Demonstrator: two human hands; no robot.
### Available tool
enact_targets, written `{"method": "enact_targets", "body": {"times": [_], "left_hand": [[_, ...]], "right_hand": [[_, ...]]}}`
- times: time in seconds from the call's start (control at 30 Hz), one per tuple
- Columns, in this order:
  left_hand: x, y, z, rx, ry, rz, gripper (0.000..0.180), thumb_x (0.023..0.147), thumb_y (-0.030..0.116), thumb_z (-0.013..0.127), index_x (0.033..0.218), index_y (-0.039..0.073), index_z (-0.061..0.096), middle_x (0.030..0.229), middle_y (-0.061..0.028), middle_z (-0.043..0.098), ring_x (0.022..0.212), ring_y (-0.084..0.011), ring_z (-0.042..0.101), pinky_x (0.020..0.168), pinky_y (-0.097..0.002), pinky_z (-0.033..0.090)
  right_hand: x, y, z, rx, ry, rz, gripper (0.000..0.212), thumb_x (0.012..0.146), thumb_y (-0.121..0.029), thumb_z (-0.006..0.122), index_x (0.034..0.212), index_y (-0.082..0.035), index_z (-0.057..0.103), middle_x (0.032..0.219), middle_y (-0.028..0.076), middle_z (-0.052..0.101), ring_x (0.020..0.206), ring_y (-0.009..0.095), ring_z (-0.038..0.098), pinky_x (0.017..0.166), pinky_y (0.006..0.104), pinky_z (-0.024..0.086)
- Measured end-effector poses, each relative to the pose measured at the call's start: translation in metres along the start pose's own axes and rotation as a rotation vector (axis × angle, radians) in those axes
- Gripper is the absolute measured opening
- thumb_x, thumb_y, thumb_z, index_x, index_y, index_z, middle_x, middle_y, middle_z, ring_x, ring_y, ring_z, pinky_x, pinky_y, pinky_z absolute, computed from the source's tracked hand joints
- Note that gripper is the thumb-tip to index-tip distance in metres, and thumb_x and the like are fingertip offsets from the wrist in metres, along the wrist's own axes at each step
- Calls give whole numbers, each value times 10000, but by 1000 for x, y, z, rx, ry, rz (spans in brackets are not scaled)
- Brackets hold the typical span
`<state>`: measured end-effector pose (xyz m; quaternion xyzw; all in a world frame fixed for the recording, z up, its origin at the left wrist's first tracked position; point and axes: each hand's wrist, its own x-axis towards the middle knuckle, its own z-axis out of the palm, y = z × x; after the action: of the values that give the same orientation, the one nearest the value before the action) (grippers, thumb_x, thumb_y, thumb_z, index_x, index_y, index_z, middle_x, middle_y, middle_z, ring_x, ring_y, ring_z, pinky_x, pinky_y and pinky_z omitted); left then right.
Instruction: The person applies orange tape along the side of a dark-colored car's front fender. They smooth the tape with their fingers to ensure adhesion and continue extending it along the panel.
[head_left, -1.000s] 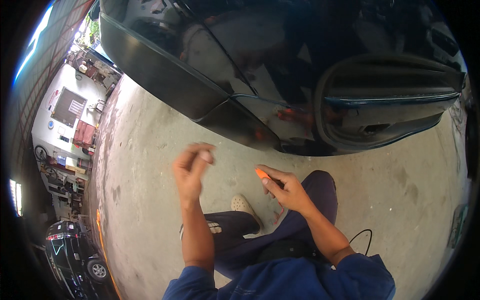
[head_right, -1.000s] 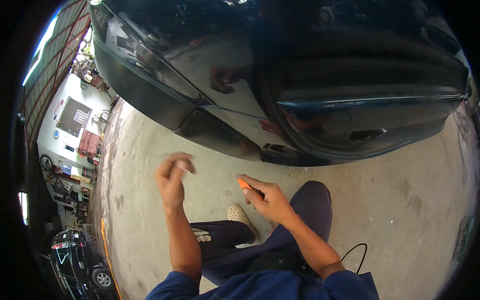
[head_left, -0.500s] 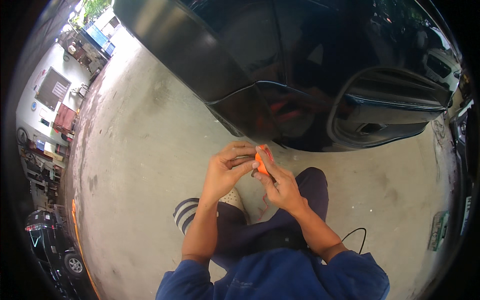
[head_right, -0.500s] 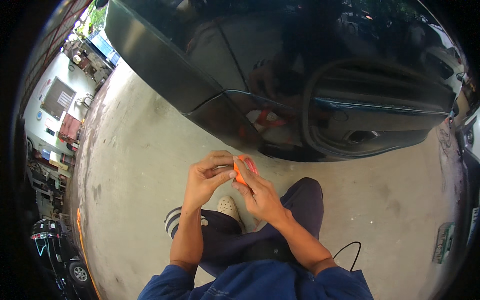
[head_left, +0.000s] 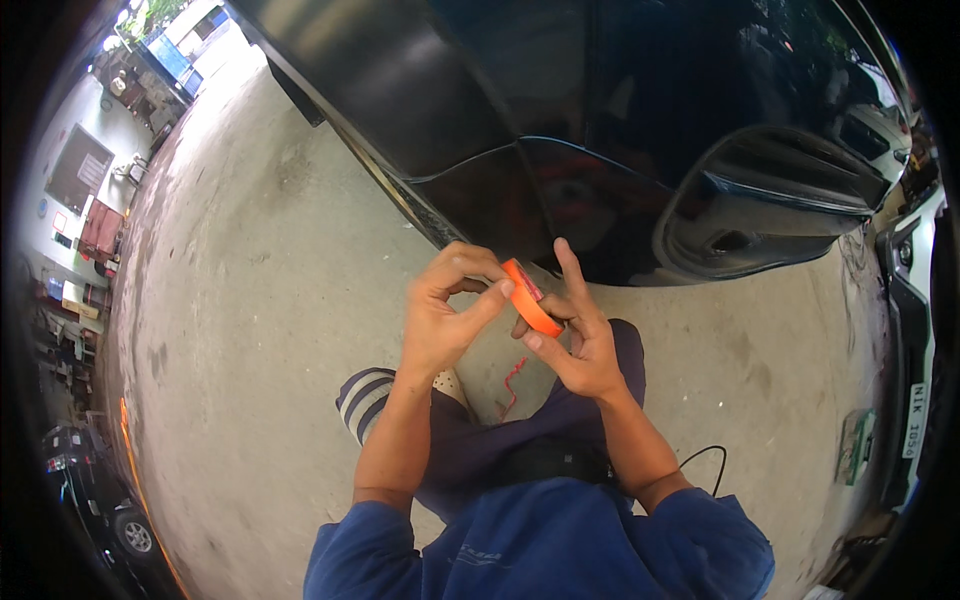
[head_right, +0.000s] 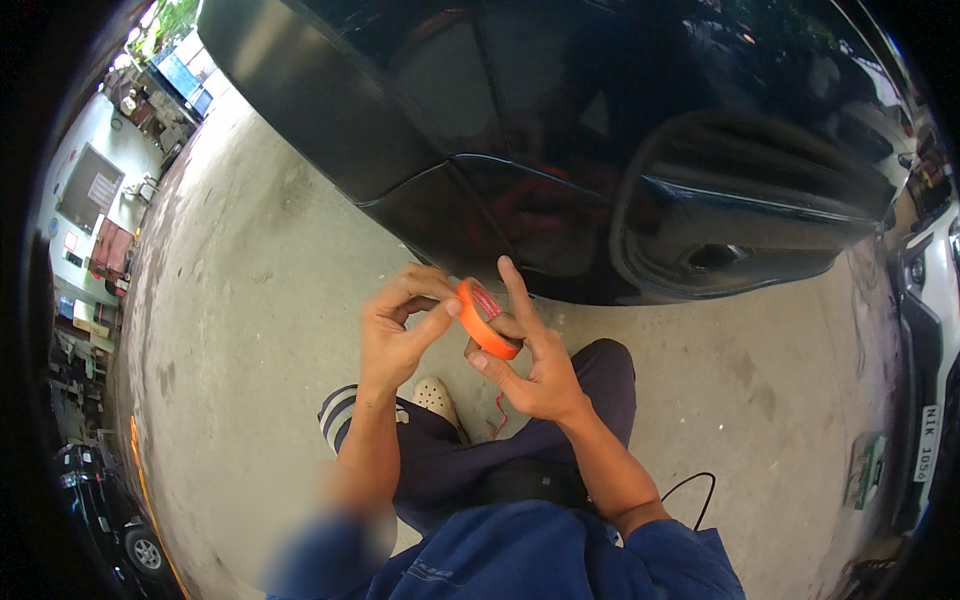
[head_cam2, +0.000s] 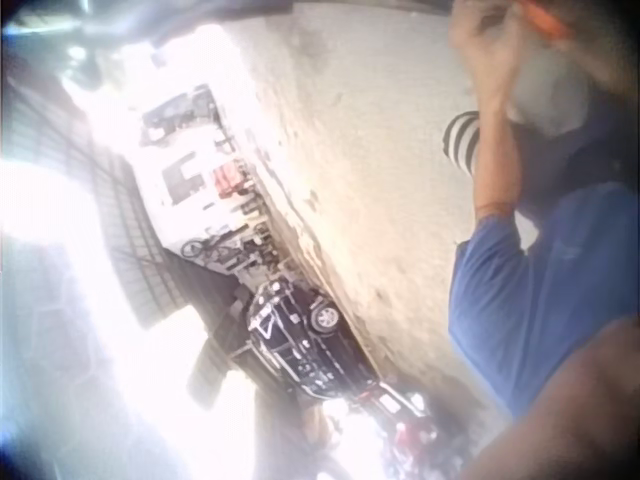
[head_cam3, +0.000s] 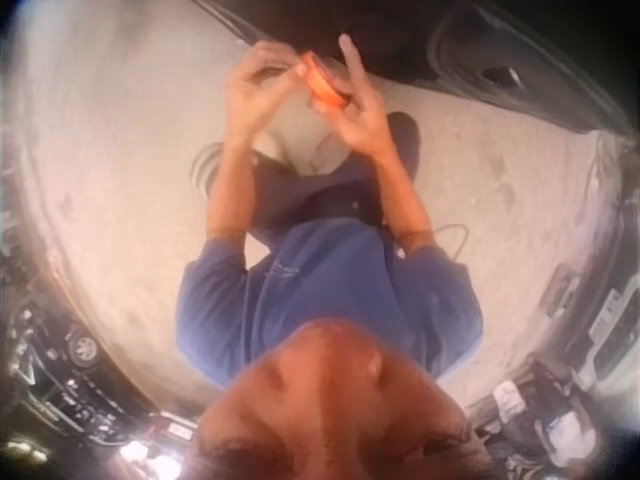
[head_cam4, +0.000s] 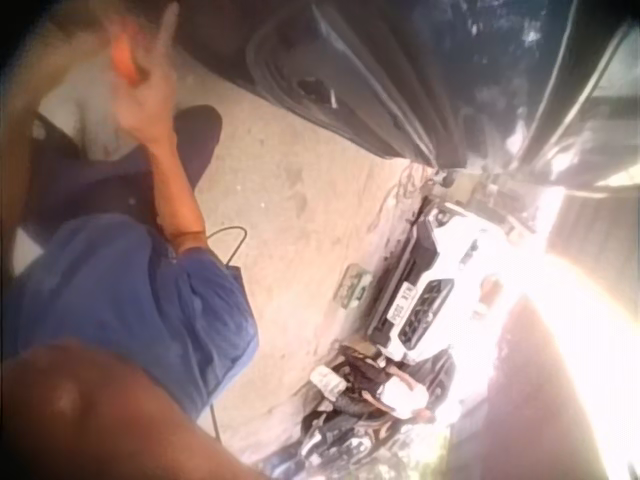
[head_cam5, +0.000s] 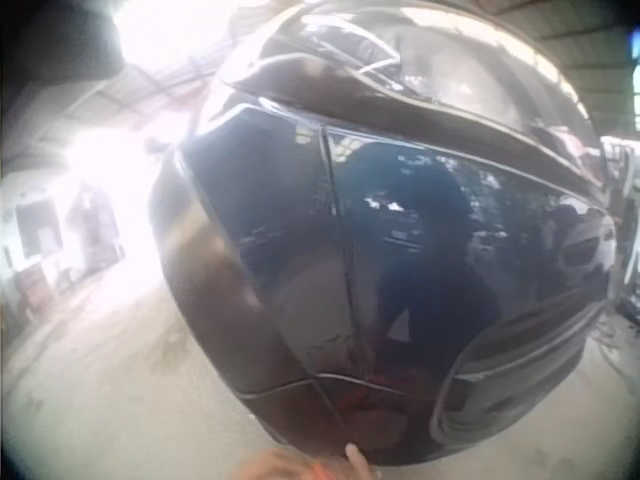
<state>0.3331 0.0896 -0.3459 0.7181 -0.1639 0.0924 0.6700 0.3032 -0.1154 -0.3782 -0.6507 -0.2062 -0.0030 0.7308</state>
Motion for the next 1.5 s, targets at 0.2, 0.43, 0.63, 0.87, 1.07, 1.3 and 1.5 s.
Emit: {"method": "enact_targets", "body": {"times": [0.2, 0.43, 0.63, 0.87, 1.07, 1.3, 1.5], "left_hand": [[0, -5, -10, 39, 62, 111, 52, 959, 3, 737, 1010, -5, 732, 1014, -93, 685, 994, -178, 638, 854, -310, 536], [4, 6, 0, 124, 83, 143, 34, 968, -32, 702, 999, -22, 712, 968, -76, 664, 899, -157, 611, 846, -287, 490], [26, 59, 10, 269, 148, 282, 83, 928, -34, 784, 965, -13, 713, 916, -56, 694, 840, -120, 648, 745, -260, 529], [67, 101, 12, 582, 267, 497, 67, 892, -9, 792, 911, -17, 729, 826, -40, 679, 752, -115, 624, 716, -265, 508], [92, 110, 10, 788, 274, 573, 85, 906, 34, 799, 962, -24, 774, 829, -46, 693, 730, -119, 632, 696, -270, 510], [98, 109, 13, 864, 232, 573, 91, 908, 27, 798, 978, -27, 776, 852, -64, 727, 741, -137, 683, 706, -274, 532], [101, 106, 12, 862, 240, 524, 113, 961, 107, 802, 1013, 7, 797, 864, -20, 744, 815, -90, 653, 789, -260, 515]], "right_hand": [[-6, 17, 6, -13, 11, -181, 779, 892, -122, 822, 1609, -83, 520, 1210, 127, 730, 1111, 234, 640, 975, 389, 504], [-11, 34, 6, -31, 91, -398, 500, 898, -126, 832, 1370, -11, 713, 1307, 164, 743, 1242, 341, 658, 1123, 470, 465], [6, 6, -11, -49, 166, -345, 476, 935, -131, 810, 1372, 20, 696, 1340, 184, 745, 1189, 333, 737, 1073, 407, 523], [47, -24, -3, -143, 307, -378, 423, 967, -38, 748, 1388, -23, 704, 1153, 161, 758, 872, 192, 720, 773, 288, 545], [64, -28, 10, -334, 390, -426, 427, 966, -10, 723, 1376, -126, 749, 889, 110, 607, 690, 196, 593, 639, 335, 501], [68, -30, 14, -472, 456, -413, 437, 976, 10, 712, 1374, -162, 764, 872, 62, 561, 692, 144, 547, 629, 306, 480], [70, -26, 15, -560, 461, -450, 576, 922, 63, 692, 1438, -192, 720, 927, 88, 596, 715, 203, 629, 669, 368, 555]]}}
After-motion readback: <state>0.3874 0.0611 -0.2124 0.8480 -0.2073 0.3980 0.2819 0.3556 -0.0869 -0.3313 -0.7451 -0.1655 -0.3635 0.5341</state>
